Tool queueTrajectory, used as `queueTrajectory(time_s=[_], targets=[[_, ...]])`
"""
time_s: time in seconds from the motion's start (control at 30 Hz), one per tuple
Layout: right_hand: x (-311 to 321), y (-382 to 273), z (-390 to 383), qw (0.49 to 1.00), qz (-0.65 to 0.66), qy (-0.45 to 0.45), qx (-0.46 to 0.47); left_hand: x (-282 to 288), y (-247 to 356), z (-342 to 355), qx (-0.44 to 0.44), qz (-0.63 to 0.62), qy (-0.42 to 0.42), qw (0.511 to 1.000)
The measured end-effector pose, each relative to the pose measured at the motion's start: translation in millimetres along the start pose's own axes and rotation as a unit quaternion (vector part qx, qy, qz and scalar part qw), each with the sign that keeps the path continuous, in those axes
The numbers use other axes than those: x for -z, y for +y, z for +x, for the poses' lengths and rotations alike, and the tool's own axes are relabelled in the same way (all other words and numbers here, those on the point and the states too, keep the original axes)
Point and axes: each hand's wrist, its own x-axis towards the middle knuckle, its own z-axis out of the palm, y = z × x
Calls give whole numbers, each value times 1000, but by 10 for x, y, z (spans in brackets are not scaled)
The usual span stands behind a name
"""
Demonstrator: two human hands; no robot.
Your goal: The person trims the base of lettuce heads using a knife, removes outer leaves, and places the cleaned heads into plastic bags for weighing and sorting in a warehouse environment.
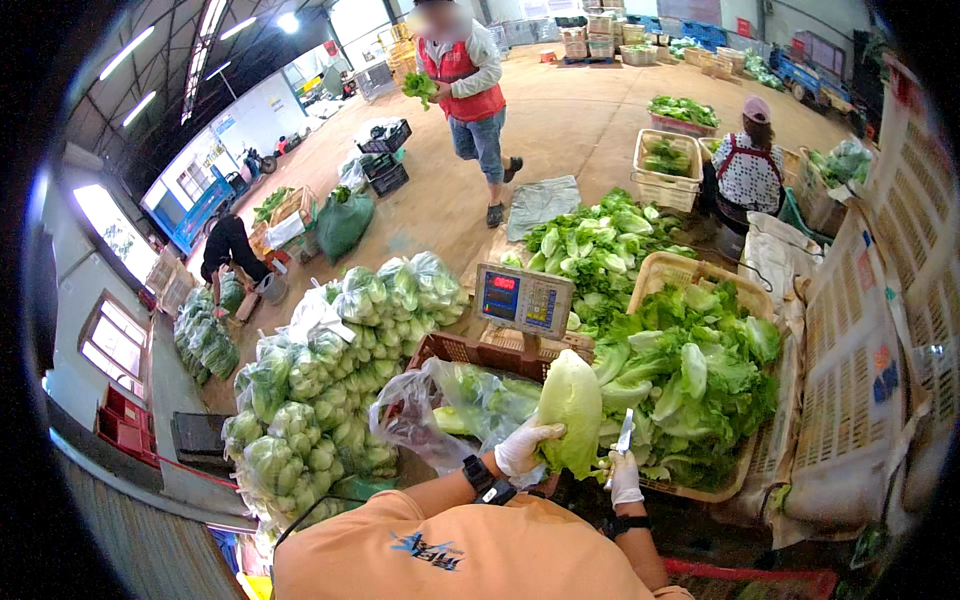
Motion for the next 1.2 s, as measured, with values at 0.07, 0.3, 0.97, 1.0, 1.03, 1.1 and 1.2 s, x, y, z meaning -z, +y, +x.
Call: queueTrajectory(time_s=[0.07,0.3,0.97,1.0,1.03,1.1,1.2], targets=[[68,89,97,1000,-13,-1,13,61,-35,37,-7,-29,-31,999],[73,139,105,999,23,21,36,47,-49,5,-25,-8,-3,1000],[-86,-187,-158,995,81,57,31,49,-72,3,5,-36,-28,999],[-47,-140,-103,993,89,62,35,58,-78,17,6,-37,-30,999],[-5,-102,-59,992,98,66,38,72,-81,28,12,-45,-27,999],[-92,-167,-147,994,71,73,23,112,-83,-6,13,-56,-14,998],[-34,-99,-71,996,49,76,9,102,-67,7,-16,-57,-25,998]])
